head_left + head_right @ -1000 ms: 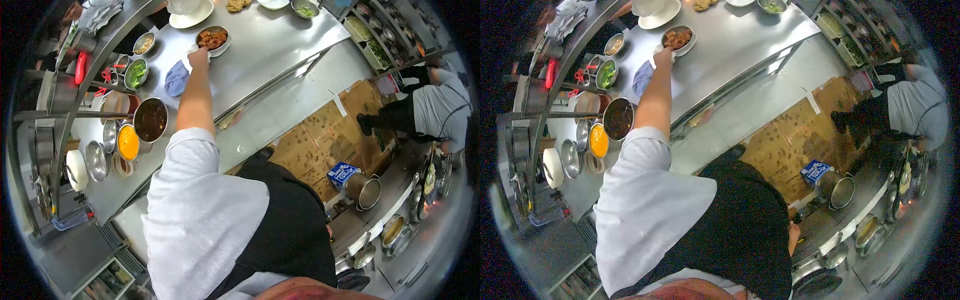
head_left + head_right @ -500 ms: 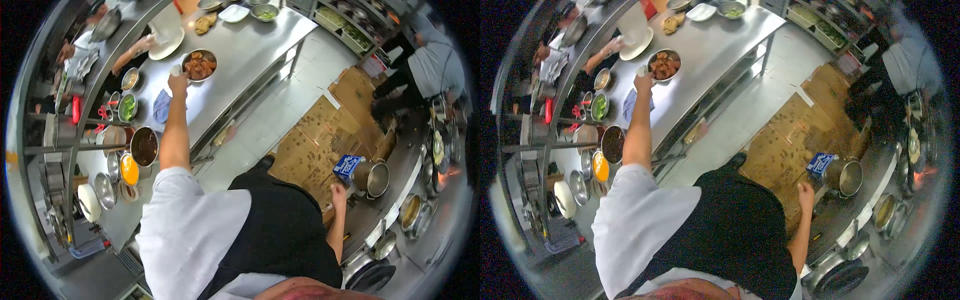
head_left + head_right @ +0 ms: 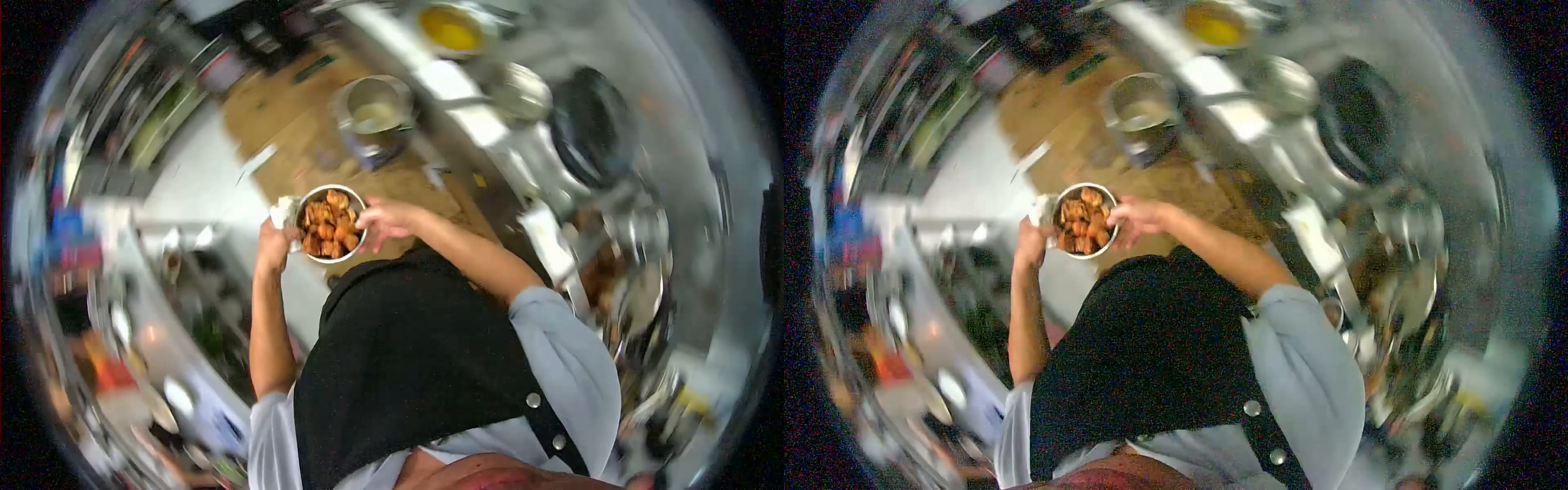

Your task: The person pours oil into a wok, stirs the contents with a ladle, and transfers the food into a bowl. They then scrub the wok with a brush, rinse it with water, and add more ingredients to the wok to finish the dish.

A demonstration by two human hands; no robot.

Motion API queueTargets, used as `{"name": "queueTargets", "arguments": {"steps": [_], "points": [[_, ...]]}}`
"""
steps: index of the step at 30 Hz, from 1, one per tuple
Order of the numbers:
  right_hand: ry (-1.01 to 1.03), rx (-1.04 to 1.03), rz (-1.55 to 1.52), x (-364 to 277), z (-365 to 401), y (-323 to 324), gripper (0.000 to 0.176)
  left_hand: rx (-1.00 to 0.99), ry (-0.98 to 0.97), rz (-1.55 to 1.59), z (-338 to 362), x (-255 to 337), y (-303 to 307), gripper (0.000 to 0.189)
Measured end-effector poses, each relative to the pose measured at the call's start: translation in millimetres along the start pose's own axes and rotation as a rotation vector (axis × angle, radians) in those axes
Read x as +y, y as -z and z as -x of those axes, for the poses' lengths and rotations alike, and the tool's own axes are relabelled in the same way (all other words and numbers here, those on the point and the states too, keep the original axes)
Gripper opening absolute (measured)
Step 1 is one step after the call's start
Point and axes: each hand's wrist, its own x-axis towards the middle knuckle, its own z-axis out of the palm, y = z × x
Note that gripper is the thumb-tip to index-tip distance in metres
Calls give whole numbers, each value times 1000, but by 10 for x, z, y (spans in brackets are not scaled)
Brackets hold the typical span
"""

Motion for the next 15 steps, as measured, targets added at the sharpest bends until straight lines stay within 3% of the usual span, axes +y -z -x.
{"name": "queueTargets", "arguments": {"steps": [1, 2, 3, 4, 5, 7, 9, 10, 12, 13, 14, 15], "points": [[-35, -59, -109, 72, 249, 444, 60, -129, 19, 18, -286, 98, -502, 58], [9, 140, -167, 148, 613, 620, 43, -196, -2, -55, -559, 155, -974, 52], [49, 194, -199, 207, 969, 792, 43, -243, -19, -127, -733, 249, -1418, 46], [138, 344, -336, 225, 1348, 999, 38, -263, -63, -220, -459, 1014, -1987, 42], [223, 481, -465, 233, 1716, 1210, 33, -406, -179, 41, -757, 875, -2441, 40], [393, 698, -579, 118, 2556, 1533, 32, -481, -125, 56, -722, 1477, -3148, 42], [567, 806, -659, 92, 3275, 1997, 33, -545, -214, 90, -909, 1480, -3586, 42], [702, 932, -514, -62, 3624, 2058, 35, -548, -213, 148, -967, 1418, -3757, 44], [823, 1484, -170, -301, 4045, 2388, 58, -590, -218, 39, -963, 1445, -3908, 47], [823, 1795, 157, -462, 4145, 2514, 65, -603, -218, 0, -992, 1383, -3952, 47], [653, 2074, 633, -463, 4276, 2876, 70, -616, -175, -79, -977, 1403, -3947, 46], [650, 2074, 631, -550, 4387, 3088, 70, -616, -173, -81, -1041, 1269, -3947, 46]]}}
